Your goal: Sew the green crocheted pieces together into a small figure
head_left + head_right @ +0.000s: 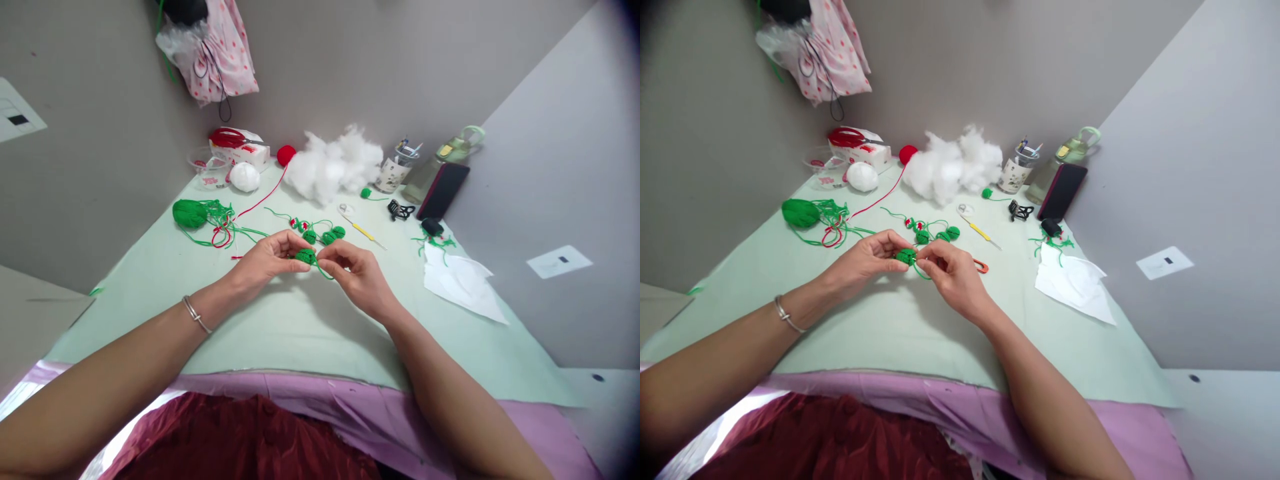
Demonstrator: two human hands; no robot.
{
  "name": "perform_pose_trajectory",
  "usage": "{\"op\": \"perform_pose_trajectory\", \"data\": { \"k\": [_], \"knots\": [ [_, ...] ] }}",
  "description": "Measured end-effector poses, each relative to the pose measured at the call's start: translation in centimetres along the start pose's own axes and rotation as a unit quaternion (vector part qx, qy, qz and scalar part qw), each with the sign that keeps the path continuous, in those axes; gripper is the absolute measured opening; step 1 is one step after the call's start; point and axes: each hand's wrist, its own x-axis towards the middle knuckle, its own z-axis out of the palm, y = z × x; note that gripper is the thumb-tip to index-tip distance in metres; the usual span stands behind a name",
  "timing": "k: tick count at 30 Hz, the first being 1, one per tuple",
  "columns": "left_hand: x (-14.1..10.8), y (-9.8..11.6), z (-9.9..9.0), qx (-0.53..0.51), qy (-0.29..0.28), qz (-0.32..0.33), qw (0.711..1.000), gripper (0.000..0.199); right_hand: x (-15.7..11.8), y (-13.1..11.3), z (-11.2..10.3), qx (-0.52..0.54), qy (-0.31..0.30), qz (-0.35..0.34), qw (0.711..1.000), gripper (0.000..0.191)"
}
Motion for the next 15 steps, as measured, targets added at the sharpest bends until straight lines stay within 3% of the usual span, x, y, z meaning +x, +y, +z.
{"op": "perform_pose_trajectory", "data": {
  "k": [10, 15],
  "knots": [
    [-0.2, 0.5, 0.2, 0.000, -0.012, 0.008, 1.000, 0.033, 0.7, 0.8, -1.5, 0.100, -0.055, -0.004, 0.993, 0.011],
    [-0.1, -0.1, 0.1, 0.014, -0.009, 0.026, 1.000, 0.033, 0.8, 0.9, -0.7, 0.164, -0.054, 0.028, 0.985, 0.020]
  ]
}}
